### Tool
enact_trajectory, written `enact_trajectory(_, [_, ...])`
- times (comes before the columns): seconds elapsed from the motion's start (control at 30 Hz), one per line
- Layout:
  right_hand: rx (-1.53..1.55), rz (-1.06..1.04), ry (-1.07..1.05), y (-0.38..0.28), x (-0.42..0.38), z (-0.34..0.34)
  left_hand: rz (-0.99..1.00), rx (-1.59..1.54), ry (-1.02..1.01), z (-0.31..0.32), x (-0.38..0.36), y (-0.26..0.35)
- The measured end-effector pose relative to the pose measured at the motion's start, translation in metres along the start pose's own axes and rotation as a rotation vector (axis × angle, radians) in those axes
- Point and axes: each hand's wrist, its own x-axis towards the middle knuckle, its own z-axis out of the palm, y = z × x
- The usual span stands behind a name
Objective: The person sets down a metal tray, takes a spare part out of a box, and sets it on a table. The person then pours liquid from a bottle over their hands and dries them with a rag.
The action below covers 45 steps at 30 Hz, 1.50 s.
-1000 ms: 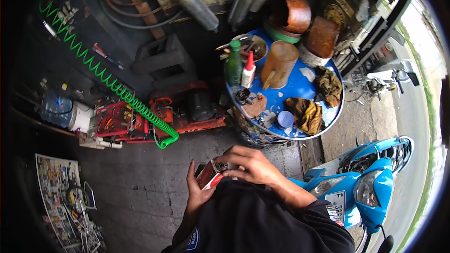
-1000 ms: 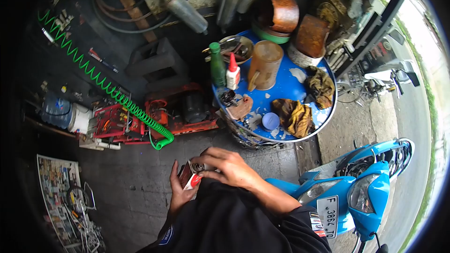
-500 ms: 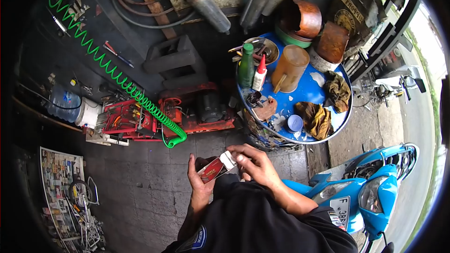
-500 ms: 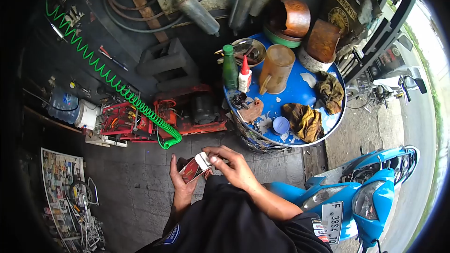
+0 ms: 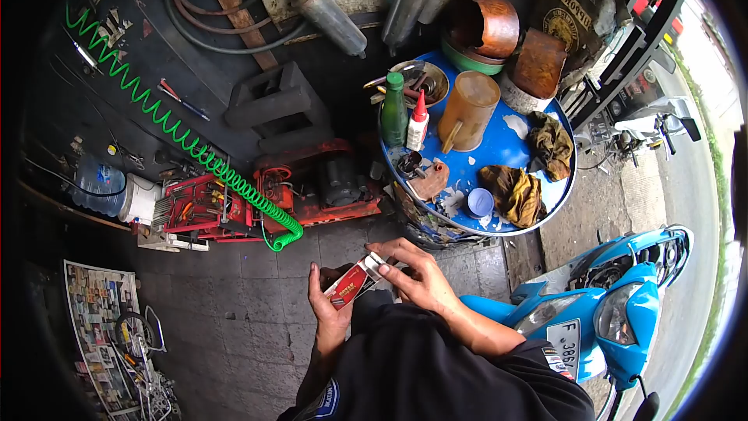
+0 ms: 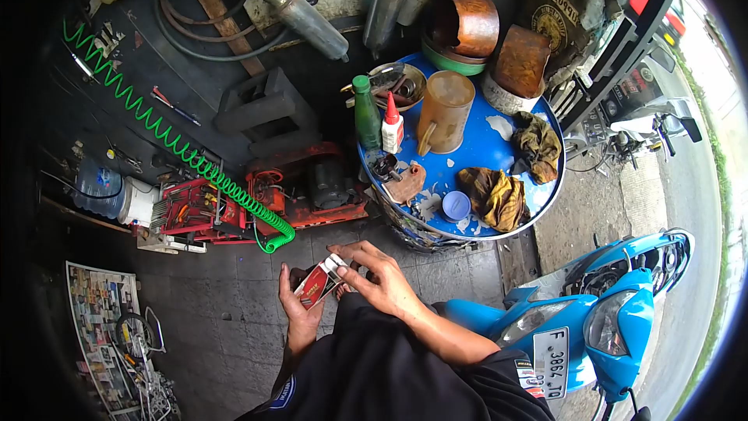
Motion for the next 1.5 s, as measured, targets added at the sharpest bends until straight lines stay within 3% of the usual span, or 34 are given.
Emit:
enact_trajectory(0.07, [-0.122, -0.109, 0.031, 0.002, -0.002, 0.003, 0.037, 0.020, -0.054, -0.001, 0.001, -0.001])
enact_trajectory(0.43, [-0.099, -0.015, 0.085, 0.003, 0.000, 0.005, 0.183, 0.079, -0.069, 0.014, -0.004, -0.010])
enact_trajectory(0.57, [-0.253, -0.115, -0.006, 0.004, -0.001, 0.004, 0.185, 0.089, -0.019, 0.014, -0.004, -0.013])
enact_trajectory(0.63, [-0.486, -0.219, -0.004, 0.005, 0.002, 0.003, 0.188, 0.103, 0.009, 0.015, -0.002, -0.015])
enact_trajectory(0.7, [-0.493, -0.194, -0.019, 0.005, 0.005, 0.003, 0.173, 0.067, 0.042, 0.018, -0.003, -0.021])
enact_trajectory(0.83, [-0.438, -0.155, -0.075, 0.011, 0.017, -0.006, 0.138, 0.075, 0.069, 0.020, 0.008, -0.029])
enact_trajectory(0.9, [-0.213, -0.222, -0.031, 0.025, 0.019, -0.007, 0.077, 0.096, 0.032, 0.025, 0.011, -0.029])
enact_trajectory(1.03, [0.282, -0.016, 0.098, 0.039, 0.012, -0.007, 0.112, 0.176, 0.074, 0.030, 0.015, -0.035])
enact_trajectory(1.2, [0.353, 0.069, 0.169, 0.048, 0.002, -0.019, 0.115, 0.255, -0.061, 0.027, 0.026, -0.029])
enact_trajectory(1.27, [0.193, 0.074, 0.135, 0.048, -0.003, -0.029, 0.090, 0.274, -0.176, 0.036, 0.023, -0.023])
enact_trajectory(1.43, [0.245, 0.151, 0.017, 0.049, -0.008, -0.049, -0.017, 0.393, -0.357, 0.040, 0.023, -0.015])
enact_trajectory(1.5, [-0.065, 0.151, -0.134, 0.052, -0.009, -0.054, -0.027, 0.455, -0.441, 0.036, 0.027, -0.019])
